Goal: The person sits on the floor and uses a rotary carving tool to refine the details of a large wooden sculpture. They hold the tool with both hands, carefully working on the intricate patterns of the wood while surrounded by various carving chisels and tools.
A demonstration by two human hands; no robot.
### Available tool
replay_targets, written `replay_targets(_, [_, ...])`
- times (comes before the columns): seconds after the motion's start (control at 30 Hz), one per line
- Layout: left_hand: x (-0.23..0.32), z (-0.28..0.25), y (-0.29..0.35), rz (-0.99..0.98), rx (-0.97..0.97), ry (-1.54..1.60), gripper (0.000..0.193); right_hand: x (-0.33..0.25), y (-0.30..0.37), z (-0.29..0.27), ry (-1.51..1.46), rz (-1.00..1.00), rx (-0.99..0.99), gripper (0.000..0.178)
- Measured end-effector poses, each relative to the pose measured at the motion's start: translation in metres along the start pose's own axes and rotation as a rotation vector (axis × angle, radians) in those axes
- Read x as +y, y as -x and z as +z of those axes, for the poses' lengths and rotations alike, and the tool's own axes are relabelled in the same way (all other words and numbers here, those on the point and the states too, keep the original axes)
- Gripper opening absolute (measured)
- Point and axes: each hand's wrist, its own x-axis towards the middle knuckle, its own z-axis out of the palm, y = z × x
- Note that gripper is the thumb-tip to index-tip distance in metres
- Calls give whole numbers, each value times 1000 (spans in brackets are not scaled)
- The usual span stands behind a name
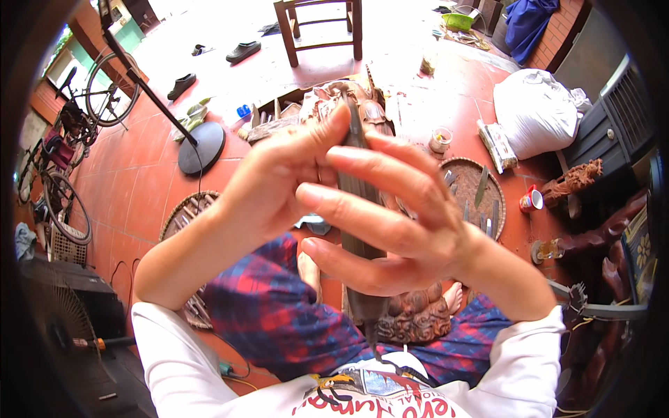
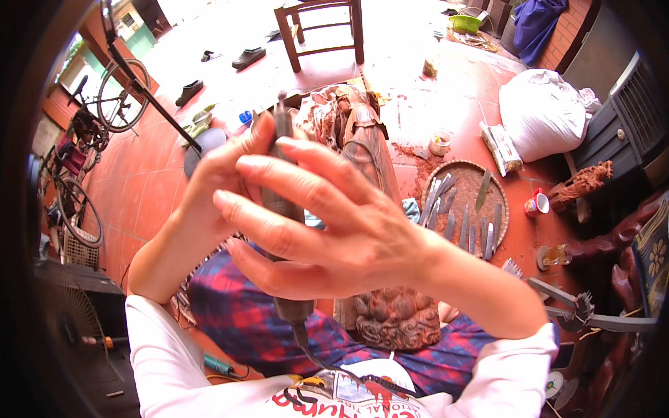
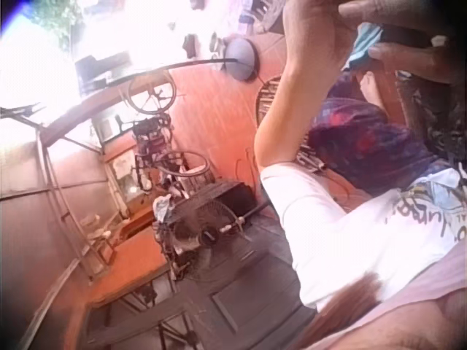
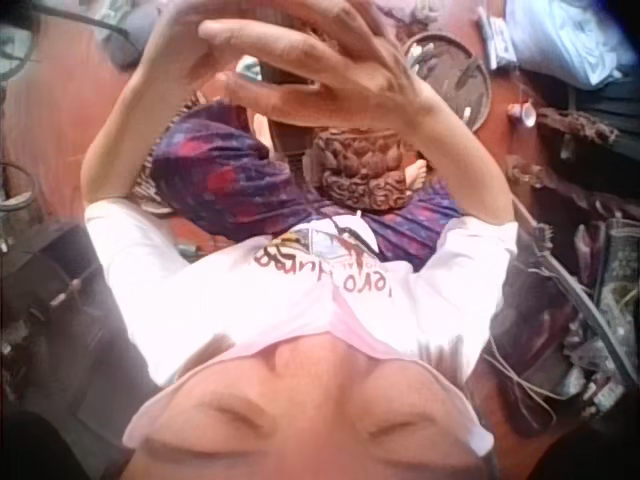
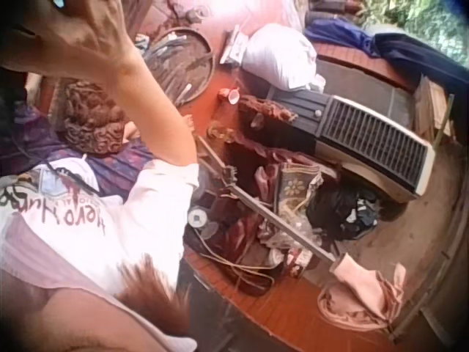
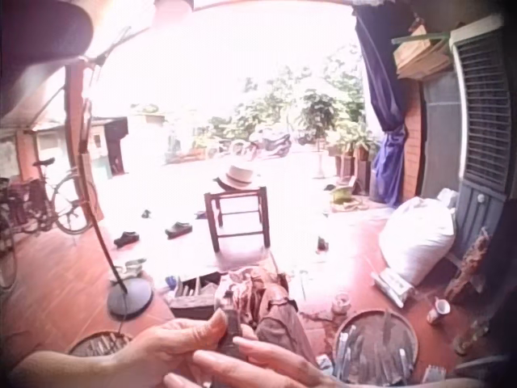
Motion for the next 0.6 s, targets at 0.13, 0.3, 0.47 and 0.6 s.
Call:
replay_targets(0.13, [-2, -50, -20, -211, 140, -50, 38, 20, 16, 48, -206, 25, 33, 17])
replay_targets(0.3, [-40, -151, -40, -380, 159, 182, 39, 27, 76, 109, -327, 160, -50, 16])
replay_targets(0.47, [-81, -223, -72, -385, 218, 428, 42, 53, 122, 137, -524, 294, -277, 29])
replay_targets(0.6, [-89, -246, -79, -352, 126, 648, 45, 75, 132, 159, -475, 448, -149, 25])
